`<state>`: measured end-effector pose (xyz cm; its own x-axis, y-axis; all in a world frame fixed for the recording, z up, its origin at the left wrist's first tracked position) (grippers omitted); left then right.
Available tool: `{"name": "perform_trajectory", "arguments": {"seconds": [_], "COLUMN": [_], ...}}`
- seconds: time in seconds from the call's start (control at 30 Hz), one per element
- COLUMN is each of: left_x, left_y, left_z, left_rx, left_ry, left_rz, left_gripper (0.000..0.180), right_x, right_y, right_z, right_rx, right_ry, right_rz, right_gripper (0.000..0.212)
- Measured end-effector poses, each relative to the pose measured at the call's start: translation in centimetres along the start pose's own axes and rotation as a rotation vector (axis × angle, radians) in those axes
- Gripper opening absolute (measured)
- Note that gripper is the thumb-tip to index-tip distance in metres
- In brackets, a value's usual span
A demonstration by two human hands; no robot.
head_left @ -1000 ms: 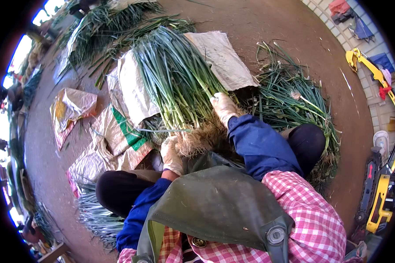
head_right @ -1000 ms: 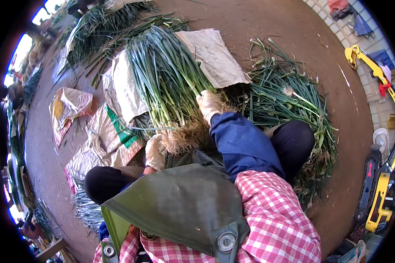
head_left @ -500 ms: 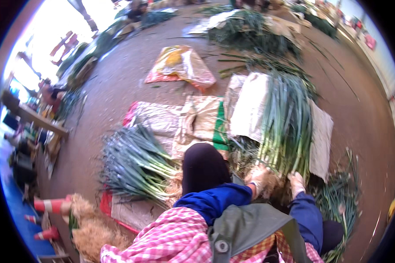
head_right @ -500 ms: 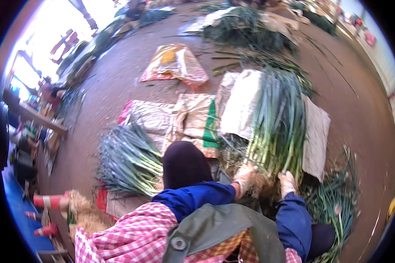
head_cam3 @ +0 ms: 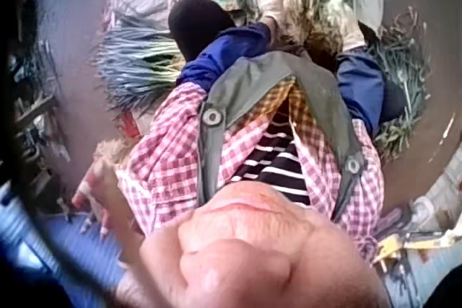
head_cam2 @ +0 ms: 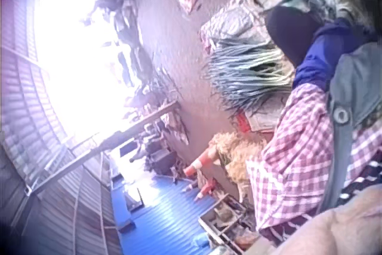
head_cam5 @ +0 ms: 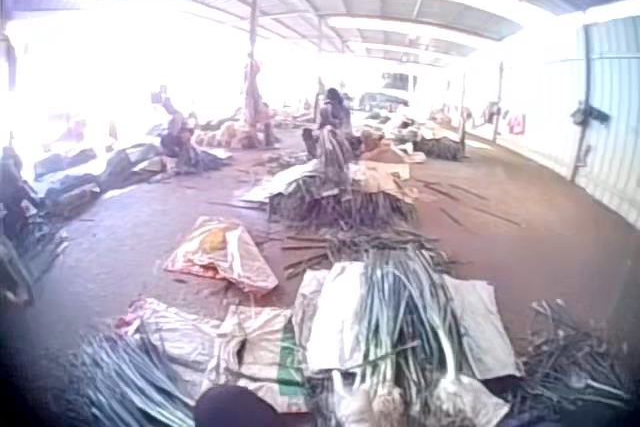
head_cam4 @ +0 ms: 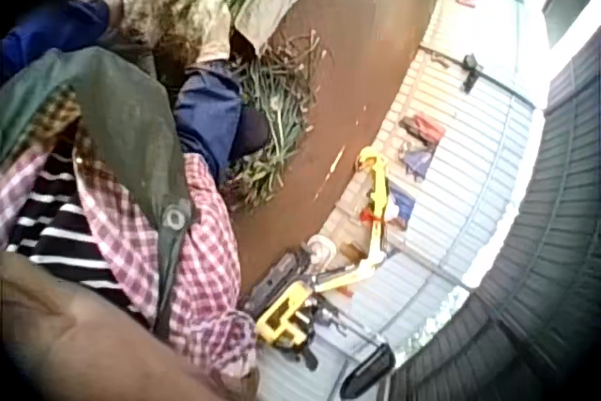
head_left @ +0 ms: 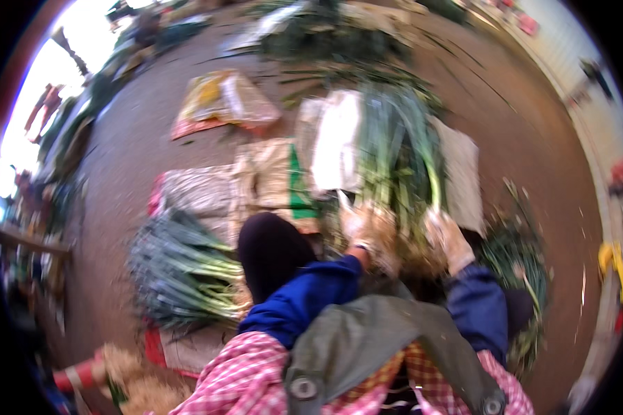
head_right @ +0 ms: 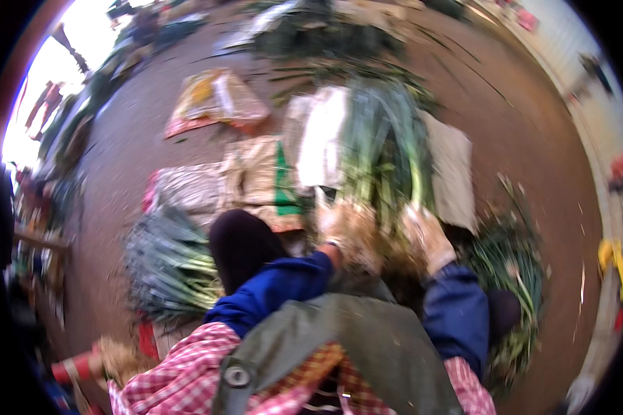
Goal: The person sorts through bunches of green onions by hand, peeling back layers and grouping them on the ground.
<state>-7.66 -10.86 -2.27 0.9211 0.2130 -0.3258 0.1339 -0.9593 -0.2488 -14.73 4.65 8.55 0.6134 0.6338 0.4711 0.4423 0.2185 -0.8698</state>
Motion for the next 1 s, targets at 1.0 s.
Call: {"name": "perform_trajectory", "arguments": {"seconds": [1.0], "left_x": [4.4], "left_y": [-10.3], "left_z": [-10.0], "left_rx": [-1.237], "left_ry": [0.53], "left_rz": [0.232], "left_gripper": [0.025], "right_x": [-5.4], "right_y": [1.1], "right_z": [0.2], "right_rx": [-0.076], "right_ry": [0.141], "right_rz": [0.125], "right_gripper": [0.043]}}
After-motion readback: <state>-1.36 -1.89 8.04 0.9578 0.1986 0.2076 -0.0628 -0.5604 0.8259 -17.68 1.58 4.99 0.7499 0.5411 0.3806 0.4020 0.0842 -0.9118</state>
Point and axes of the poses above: each hand's wrist, its own x-axis away from the middle knuckle, its own z-axis out of the back of the hand, y = z × x, the point moved 7 cm from there along -x, towards the middle knuckle, and after that the axes turned 10 degrees about x, right-handed, at the moved point
